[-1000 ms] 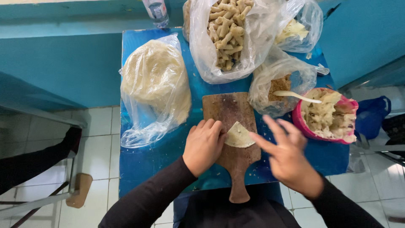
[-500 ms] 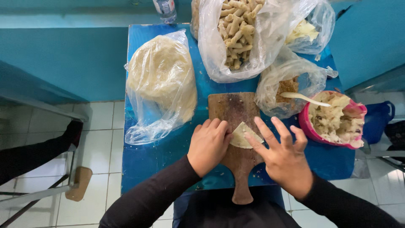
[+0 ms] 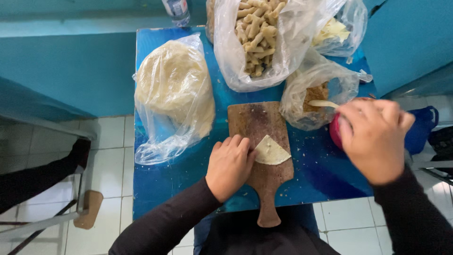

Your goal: The person sits at a small table and wraps filled pastries. They take thin dough wrappers from a board, spoon brown filling from a plastic bag onto each wrapper, fold the wrapper over the filling, and place the finished rolled item into a large bag with other completed rolls.

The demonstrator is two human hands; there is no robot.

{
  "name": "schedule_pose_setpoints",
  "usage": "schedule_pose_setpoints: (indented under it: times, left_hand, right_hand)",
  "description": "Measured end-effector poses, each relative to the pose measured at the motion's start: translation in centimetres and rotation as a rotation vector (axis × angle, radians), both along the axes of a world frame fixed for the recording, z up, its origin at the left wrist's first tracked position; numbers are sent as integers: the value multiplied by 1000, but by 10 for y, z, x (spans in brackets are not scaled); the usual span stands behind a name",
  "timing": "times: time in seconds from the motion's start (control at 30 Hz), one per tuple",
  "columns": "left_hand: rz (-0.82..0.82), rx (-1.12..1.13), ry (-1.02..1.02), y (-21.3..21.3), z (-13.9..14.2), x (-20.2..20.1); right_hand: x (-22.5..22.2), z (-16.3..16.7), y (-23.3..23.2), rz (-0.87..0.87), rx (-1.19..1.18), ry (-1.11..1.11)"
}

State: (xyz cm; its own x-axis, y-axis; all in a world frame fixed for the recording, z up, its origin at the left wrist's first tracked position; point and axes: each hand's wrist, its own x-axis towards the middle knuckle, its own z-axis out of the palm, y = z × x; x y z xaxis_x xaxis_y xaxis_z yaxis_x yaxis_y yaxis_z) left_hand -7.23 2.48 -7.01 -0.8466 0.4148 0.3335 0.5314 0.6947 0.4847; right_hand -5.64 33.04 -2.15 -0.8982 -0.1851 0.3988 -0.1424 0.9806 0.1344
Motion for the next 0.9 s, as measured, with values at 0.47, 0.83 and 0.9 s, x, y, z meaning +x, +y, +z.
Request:
schedule_pose_setpoints:
  times: [0.47,0.83,0.9]
  left_hand:
    - [-54,43,24,4,-3,2]
    - [-96,201,-24,6,6,4]
    - [-93,200,-14,6,6,3]
  right_hand:
    - [-66,-11,18,23,160,56]
    - [-90,-32,38,64,-240,-49]
    - [-93,-36,44,6,-302,-109]
